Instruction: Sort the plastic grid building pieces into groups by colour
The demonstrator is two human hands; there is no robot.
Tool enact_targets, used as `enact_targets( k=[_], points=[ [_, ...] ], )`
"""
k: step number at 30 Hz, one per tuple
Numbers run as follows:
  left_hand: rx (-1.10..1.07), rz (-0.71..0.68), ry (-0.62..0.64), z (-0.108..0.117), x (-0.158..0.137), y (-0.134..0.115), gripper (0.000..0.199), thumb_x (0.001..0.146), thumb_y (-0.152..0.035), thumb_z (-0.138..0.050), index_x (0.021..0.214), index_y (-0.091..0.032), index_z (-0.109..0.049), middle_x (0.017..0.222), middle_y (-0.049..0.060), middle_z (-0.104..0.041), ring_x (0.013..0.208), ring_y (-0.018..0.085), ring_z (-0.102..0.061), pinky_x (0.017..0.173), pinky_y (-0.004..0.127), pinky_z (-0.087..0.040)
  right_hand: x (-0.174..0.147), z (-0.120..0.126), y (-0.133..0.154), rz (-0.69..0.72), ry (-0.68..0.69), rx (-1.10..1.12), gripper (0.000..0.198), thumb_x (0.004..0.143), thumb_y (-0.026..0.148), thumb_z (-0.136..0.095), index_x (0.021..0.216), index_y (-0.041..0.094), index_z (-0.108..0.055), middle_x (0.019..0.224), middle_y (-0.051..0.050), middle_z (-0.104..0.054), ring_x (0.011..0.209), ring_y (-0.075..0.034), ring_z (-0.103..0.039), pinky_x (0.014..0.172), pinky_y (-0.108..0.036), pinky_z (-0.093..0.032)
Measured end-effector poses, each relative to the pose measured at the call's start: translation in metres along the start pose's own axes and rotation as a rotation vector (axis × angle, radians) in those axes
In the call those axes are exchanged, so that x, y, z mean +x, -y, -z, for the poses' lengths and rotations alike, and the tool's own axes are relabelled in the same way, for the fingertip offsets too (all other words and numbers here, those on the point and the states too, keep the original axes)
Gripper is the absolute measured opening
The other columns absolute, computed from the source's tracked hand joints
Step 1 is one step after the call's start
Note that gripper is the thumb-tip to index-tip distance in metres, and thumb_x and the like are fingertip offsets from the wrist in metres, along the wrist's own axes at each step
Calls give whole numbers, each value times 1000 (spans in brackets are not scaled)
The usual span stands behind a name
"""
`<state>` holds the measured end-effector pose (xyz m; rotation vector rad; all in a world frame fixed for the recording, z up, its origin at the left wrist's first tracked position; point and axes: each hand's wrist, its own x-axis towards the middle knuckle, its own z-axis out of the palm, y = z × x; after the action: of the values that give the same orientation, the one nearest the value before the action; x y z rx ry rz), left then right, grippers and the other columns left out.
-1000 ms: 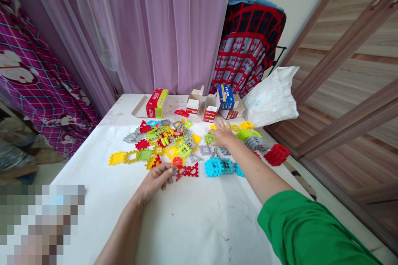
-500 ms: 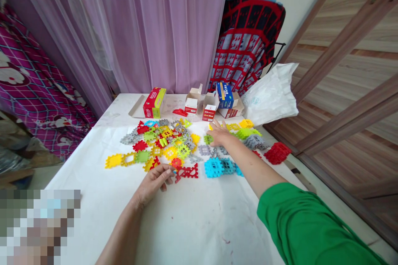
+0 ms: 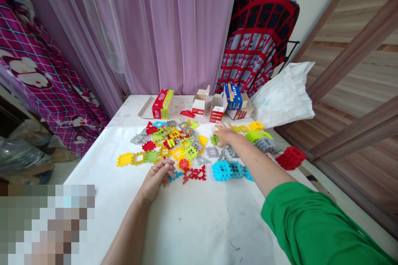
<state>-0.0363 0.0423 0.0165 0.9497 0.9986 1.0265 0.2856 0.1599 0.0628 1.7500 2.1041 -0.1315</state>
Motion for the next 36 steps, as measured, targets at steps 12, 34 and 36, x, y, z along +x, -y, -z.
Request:
enact_targets(
  k=[12, 34, 36],
  points=[
    [-71, -79, -237, 6, 12, 5, 49, 59, -54, -79, 87, -16, -67, 68, 0, -64, 50, 8, -55, 40, 16, -33, -31, 16, 42, 58, -268, 144, 41, 82, 21, -55, 122, 26, -66, 134, -9, -60, 133, -28, -40, 110, -49, -23],
    [118, -96, -126, -1, 11, 7, 54, 60, -60, -76, 91, -17, -65, 71, 2, -68, 51, 10, -58, 37, 17, -33, -46, -7, 132, 108, -283, 1022, 22, 80, 20, -56, 98, 18, -68, 78, 1, -67, 68, -12, -59, 62, -22, -44],
    [154, -90, -89, -3, 9, 6, 54, 61, -61, -75, 92, -18, -63, 61, -1, -64, 48, 10, -57, 37, 17, -33, -47, -14, 141, 157, -296, 1267, 20, 79, 21, -57, 95, 17, -66, 72, 3, -63, 63, -11, -56, 60, -22, -43]
  ],
)
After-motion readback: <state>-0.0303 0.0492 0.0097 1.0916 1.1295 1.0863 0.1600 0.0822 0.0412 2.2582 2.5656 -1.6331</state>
